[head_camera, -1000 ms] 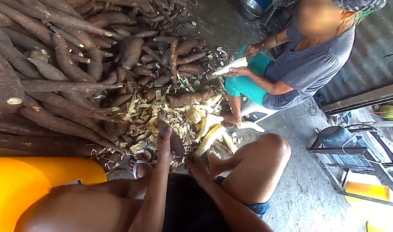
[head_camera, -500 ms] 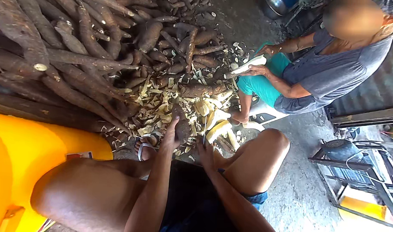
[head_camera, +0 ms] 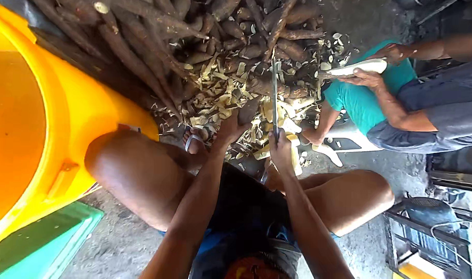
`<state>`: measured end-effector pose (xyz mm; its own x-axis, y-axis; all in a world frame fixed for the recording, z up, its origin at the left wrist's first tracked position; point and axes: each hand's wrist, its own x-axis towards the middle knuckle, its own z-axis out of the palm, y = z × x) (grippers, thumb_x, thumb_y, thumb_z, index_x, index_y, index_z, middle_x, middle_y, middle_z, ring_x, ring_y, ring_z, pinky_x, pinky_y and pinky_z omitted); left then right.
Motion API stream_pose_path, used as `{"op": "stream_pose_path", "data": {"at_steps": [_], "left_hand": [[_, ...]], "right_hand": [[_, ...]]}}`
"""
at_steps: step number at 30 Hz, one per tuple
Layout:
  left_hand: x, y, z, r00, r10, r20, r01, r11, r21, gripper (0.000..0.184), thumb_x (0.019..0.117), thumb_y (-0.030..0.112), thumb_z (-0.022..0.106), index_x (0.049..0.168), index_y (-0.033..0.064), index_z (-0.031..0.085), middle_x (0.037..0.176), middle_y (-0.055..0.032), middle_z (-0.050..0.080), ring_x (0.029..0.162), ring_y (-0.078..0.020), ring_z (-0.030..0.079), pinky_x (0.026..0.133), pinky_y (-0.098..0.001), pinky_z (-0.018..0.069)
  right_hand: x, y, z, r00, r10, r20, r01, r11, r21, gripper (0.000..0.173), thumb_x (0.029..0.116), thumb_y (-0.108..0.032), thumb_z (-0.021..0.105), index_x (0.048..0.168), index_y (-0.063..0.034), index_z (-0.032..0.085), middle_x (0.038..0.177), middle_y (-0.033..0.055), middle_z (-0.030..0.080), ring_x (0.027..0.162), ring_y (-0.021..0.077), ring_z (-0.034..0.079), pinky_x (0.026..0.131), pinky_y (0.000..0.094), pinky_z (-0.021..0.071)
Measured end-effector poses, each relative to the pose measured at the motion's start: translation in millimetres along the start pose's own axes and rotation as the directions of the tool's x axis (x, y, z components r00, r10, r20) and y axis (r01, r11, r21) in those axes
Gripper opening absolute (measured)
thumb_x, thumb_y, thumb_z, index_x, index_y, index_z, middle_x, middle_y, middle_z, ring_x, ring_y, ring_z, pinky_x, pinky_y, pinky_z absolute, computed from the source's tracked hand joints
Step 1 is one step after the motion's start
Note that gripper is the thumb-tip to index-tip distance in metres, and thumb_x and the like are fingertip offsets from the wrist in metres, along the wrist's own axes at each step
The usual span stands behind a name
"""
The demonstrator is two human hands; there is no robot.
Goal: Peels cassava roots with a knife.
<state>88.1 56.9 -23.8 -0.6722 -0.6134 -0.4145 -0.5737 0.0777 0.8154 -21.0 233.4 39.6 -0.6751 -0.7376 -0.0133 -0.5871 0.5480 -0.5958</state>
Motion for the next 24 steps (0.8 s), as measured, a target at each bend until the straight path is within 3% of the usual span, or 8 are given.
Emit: {"op": "stream_pose_path", "data": {"at_steps": [7, 11, 13, 15, 17, 20, 22, 24], "left_hand": [[3, 0, 5, 0.996, 0.045, -0.08, -0.032, 0.987, 0.155, 0.072, 0.0857, 0.048, 0.078, 0.142, 0.0106, 0.053, 0.124, -0.0163, 0.068, 0.111, -0.0363, 0.068, 0.093, -0.0632, 0.0533], [3, -3, 7, 0.993, 0.099, -0.064, -0.08, 0.966, 0.246, 0.075, 0.0849, 0.048, 0.079, 0.147, 0.0159, 0.05, 0.134, -0.0152, 0.062, 0.112, -0.037, 0.067, 0.089, -0.063, 0.0547], [3, -4, 8, 0.996, 0.077, -0.049, -0.062, 0.965, 0.256, 0.078, 0.0842, 0.048, 0.079, 0.149, 0.0174, 0.049, 0.135, -0.0158, 0.062, 0.112, -0.0383, 0.066, 0.089, -0.0637, 0.0545], [3, -7, 10, 0.997, 0.063, -0.045, -0.048, 0.962, 0.268, 0.077, 0.0838, 0.05, 0.079, 0.147, 0.0162, 0.051, 0.134, -0.0156, 0.062, 0.112, -0.0382, 0.066, 0.089, -0.063, 0.0547], [2, -8, 12, 0.998, 0.045, -0.036, -0.033, 0.96, 0.278, 0.075, 0.084, 0.05, 0.078, 0.145, 0.0162, 0.052, 0.133, -0.0145, 0.063, 0.112, -0.0376, 0.066, 0.089, -0.0629, 0.0549], [0, -9, 12, 0.997, 0.05, -0.057, -0.033, 0.961, 0.274, 0.073, 0.0836, 0.049, 0.078, 0.144, 0.0163, 0.053, 0.132, -0.0141, 0.063, 0.111, -0.0374, 0.067, 0.087, -0.0633, 0.0553], [-5, -6, 11, 0.995, 0.061, -0.075, -0.04, 0.966, 0.255, 0.076, 0.0842, 0.045, 0.08, 0.148, 0.0165, 0.05, 0.135, -0.0152, 0.061, 0.112, -0.0383, 0.067, 0.089, -0.0637, 0.0553], [-10, -3, 8, 0.988, 0.099, -0.12, -0.071, 0.972, 0.222, 0.076, 0.0843, 0.042, 0.081, 0.148, 0.016, 0.049, 0.134, -0.0167, 0.062, 0.112, -0.0389, 0.066, 0.089, -0.0631, 0.0555]], "right_hand": [[15, 8, -8, 0.997, 0.001, 0.079, 0.009, 0.992, -0.129, 0.034, 0.1073, -0.032, 0.052, 0.116, -0.0008, 0.063, 0.074, 0.0149, 0.064, 0.066, 0.031, 0.066, 0.064, 0.0508, 0.0552], [31, -57, -53, 0.844, 0.346, 0.41, -0.218, 0.919, -0.328, 0.041, 0.111, -0.033, 0.044, 0.132, 0.0007, 0.056, 0.104, 0.0263, 0.068, 0.104, 0.0434, 0.068, 0.092, 0.0603, 0.0517], [30, -33, -50, 0.968, 0.071, 0.241, -0.009, 0.968, -0.249, 0.038, 0.1084, -0.037, 0.051, 0.115, -0.0018, 0.063, 0.079, 0.0197, 0.065, 0.073, 0.0378, 0.067, 0.067, 0.057, 0.0542], [32, -49, -71, 0.979, -0.194, 0.063, 0.201, 0.972, -0.121, 0.034, 0.1065, -0.034, 0.055, 0.115, -0.0021, 0.065, 0.07, 0.0119, 0.061, 0.056, 0.0246, 0.059, 0.052, 0.0453, 0.0517], [34, -81, -98, 0.93, -0.352, -0.101, 0.353, 0.935, -0.01, 0.034, 0.1073, -0.033, 0.053, 0.119, -0.002, 0.061, 0.074, 0.0064, 0.059, 0.053, 0.0141, 0.056, 0.047, 0.0353, 0.0509], [30, -68, -87, 0.889, -0.401, -0.222, 0.415, 0.909, 0.021, 0.044, 0.109, -0.043, 0.044, 0.117, -0.0006, 0.054, 0.077, 0.0066, 0.059, 0.058, 0.0152, 0.058, 0.051, 0.0371, 0.0535], [15, -4, -48, 0.977, -0.209, 0.041, 0.213, 0.967, -0.141, 0.047, 0.1094, -0.04, 0.044, 0.121, 0.0033, 0.058, 0.079, 0.0173, 0.065, 0.066, 0.03, 0.067, 0.062, 0.0517, 0.0578], [8, 48, -21, 0.924, 0.101, 0.369, 0.007, 0.96, -0.281, 0.049, 0.1104, -0.041, 0.039, 0.132, -0.001, 0.057, 0.097, 0.0246, 0.069, 0.089, 0.0411, 0.07, 0.081, 0.0619, 0.0558]]}}
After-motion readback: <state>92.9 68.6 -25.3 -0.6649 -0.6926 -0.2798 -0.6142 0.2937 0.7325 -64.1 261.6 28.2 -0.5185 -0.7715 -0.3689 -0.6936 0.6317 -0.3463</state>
